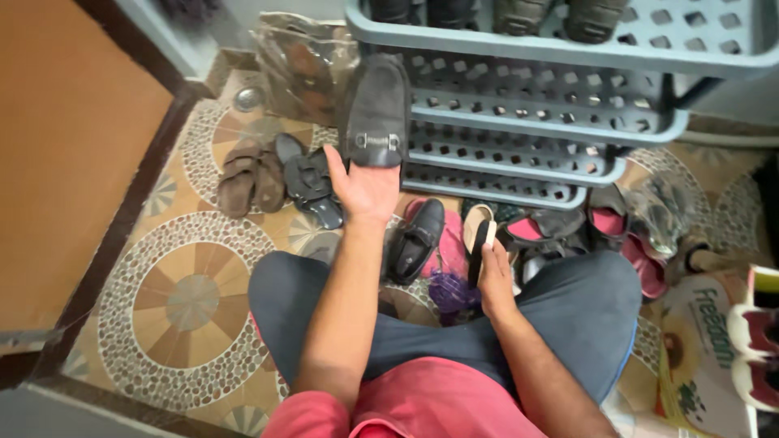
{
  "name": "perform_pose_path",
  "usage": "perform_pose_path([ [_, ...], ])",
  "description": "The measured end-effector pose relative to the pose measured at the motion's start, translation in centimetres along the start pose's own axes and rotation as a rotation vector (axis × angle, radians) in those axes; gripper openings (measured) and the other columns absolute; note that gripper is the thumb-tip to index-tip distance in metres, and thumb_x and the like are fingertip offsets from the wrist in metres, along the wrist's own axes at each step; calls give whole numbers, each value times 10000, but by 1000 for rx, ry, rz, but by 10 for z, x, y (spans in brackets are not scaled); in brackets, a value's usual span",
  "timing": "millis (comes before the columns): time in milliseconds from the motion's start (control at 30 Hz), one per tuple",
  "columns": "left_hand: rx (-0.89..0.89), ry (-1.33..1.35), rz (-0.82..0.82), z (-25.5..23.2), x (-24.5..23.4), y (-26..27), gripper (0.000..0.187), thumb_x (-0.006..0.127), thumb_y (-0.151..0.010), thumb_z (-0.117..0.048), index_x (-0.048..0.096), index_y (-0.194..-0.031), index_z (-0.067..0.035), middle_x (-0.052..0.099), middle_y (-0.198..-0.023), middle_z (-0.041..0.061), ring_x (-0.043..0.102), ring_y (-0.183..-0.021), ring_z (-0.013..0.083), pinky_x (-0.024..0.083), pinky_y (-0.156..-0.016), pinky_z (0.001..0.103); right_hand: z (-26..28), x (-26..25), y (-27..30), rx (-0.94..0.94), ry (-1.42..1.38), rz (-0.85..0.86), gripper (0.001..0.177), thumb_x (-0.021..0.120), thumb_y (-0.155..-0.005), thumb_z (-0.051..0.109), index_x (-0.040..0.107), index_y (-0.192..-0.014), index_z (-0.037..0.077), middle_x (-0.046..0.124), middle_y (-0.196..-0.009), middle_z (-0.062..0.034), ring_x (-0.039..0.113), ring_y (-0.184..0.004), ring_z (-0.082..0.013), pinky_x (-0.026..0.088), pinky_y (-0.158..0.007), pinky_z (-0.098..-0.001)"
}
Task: The person sits on the floor and cleans a pair of black shoes. They use a purple cloth to wipe the exterior and interior of the shoes and a wooden brush to scrub the soles. The person handles the shoes one at a time, rotating them to access different surfaces, and places them on a nearby shoe rack after cleaning.
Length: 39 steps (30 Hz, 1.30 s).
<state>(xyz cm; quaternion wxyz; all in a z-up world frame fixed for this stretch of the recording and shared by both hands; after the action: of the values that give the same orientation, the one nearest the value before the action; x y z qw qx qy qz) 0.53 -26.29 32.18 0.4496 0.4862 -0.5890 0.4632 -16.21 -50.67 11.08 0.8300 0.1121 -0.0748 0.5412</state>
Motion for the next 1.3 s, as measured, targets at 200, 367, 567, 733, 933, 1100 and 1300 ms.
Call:
perform_pose_path([
  [200,-96,-172,212,36,20,45,791,454,-1063,-604,426,-1552,18,494,-1578,150,445,-1483,316,306,-1275,469,152,37,53,-665,529,3,516,628,-1011,81,449,-1480,-44,574,-1330,-153,557,-1220,-273,430,-1064,-354],
  [367,-90,-335,159,63,-7,56,797,439,-1056,-588,358,-1581,6,476,-1583,132,447,-1464,284,337,-1214,440,214,85,71,-890,740,51,563,755,-935,81,518,-1441,14,573,-1279,-218,583,-1154,-382,492,-1002,-402],
  [567,-234,-134,168,97,-37,83,911,382,-1080,-707,357,-1590,48,472,-1569,178,457,-1442,323,337,-1235,455,251,125,65,-1195,868,272,529,801,-806,52,667,-1306,160,605,-1266,-180,592,-1104,-357,454,-929,-468],
  [733,-206,-282,259,108,-13,99,980,371,-986,-737,254,-1622,-1,371,-1651,129,338,-1545,276,225,-1310,443,270,102,15,-1202,847,23,463,803,-851,33,689,-1264,209,603,-1275,-152,566,-1125,-355,459,-959,-441],
  [933,-251,-682,555,113,4,107,904,536,-1013,-622,292,-1599,22,386,-1630,128,360,-1536,258,242,-1316,414,267,106,30,-1075,794,38,522,690,-896,-55,633,-1384,122,579,-1337,-203,578,-1194,-397,481,-1037,-459],
  [1100,-148,-1294,703,75,44,106,681,781,-897,-364,571,-1454,-33,623,-1419,157,590,-1307,292,464,-1234,425,291,104,46,-1112,848,220,504,727,-829,-36,672,-1298,143,599,-1245,-196,577,-1064,-374,468,-926,-441],
  [1300,344,-1773,738,75,78,114,771,819,-808,-326,531,-1451,-14,580,-1435,241,581,-1329,392,469,-1118,448,297,88,28,-914,773,49,465,745,-938,-33,648,-1364,126,621,-1205,-165,603,-1003,-328,489,-859,-407],
])
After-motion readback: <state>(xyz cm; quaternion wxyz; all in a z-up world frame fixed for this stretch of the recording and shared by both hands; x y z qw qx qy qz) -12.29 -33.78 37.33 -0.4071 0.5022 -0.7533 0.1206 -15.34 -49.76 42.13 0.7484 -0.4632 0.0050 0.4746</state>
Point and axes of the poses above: each hand's wrist, its own y-axis away from the middle knuckle, its own x-axis out of the palm, z = x × y, the point moved 8 cm from there along -y, towards the middle knuckle
